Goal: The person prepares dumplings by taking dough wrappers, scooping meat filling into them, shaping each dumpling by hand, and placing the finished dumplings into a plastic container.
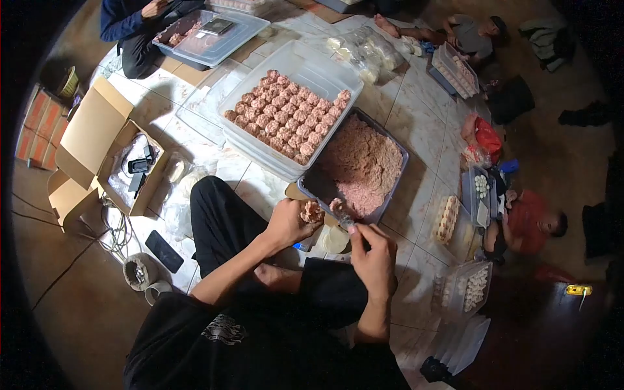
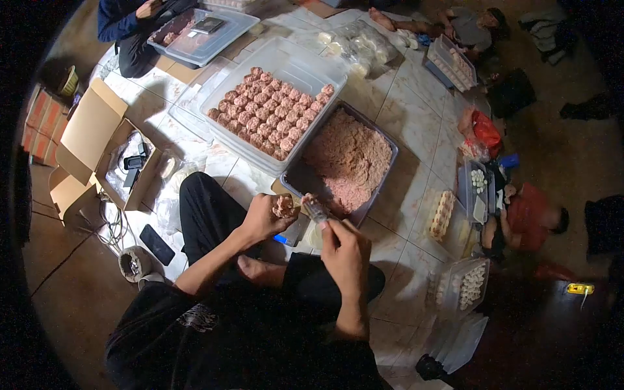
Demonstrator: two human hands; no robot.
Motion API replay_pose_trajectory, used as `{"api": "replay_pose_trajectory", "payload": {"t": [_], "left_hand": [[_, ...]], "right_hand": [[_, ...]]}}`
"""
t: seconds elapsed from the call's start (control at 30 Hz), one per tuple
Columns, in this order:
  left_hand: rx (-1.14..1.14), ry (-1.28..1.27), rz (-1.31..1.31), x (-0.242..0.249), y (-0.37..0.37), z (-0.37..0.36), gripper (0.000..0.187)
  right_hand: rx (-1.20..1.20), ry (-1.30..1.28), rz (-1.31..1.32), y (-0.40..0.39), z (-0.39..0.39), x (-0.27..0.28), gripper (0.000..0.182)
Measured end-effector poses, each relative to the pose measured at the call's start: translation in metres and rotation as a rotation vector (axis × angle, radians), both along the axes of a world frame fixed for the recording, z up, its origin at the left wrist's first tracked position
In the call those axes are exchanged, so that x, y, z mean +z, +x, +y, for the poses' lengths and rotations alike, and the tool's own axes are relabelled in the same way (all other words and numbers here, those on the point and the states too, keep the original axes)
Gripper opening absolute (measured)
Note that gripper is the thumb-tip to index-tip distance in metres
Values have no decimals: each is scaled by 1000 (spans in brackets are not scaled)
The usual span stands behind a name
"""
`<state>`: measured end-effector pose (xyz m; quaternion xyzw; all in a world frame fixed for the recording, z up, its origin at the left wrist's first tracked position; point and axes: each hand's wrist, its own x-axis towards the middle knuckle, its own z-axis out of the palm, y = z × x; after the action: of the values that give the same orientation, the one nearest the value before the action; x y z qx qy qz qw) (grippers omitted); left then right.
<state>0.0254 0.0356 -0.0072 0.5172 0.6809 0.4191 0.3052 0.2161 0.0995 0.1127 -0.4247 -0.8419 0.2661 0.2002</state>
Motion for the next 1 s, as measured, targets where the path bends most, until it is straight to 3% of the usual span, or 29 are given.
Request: {"api": "replay_pose_trajectory", "payload": {"t": [0.13,0.17,0.27,0.4,0.43,0.53,0.67,0.7,0.73,0.77,0.8,0.87,0.93,1.0], "left_hand": [[-40,119,6,-12,2,8,25],[11,176,26,-41,8,15,29],[-141,-18,175,-25,5,29,29],[-32,124,-22,-21,6,45,35],[-68,21,-75,-17,3,46,42],[-105,161,29,-16,5,47,41],[-83,-40,26,-13,8,45,43],[-142,-258,-97,-15,5,50,43],[-143,-216,-87,-16,-1,52,41],[-149,-177,-79,-18,-6,50,38],[-158,-140,-75,-21,-6,46,36],[-118,246,-175,-50,3,43,30],[-154,180,-292,-60,2,39,30],[-56,71,-434,-47,4,30,26]], "right_hand": [[111,37,-74,-10,-3,-16,18],[91,22,-82,-11,-1,-16,18],[26,-2,-60,-15,5,-13,19],[-51,45,9,-10,18,1,19],[-37,37,-41,-7,19,0,19],[45,-3,-129,-10,18,-13,18],[-65,54,29,-14,22,-12,19],[-105,44,12,-11,24,-10,19],[-166,-44,-32,-9,28,-8,19],[-159,43,-85,-8,34,-12,17],[-154,129,-142,-6,41,-21,16],[-155,113,-212,5,60,-87,17],[-134,-11,-510,-3,62,-134,20],[-199,-142,-524,-6,47,-179,22]]}}
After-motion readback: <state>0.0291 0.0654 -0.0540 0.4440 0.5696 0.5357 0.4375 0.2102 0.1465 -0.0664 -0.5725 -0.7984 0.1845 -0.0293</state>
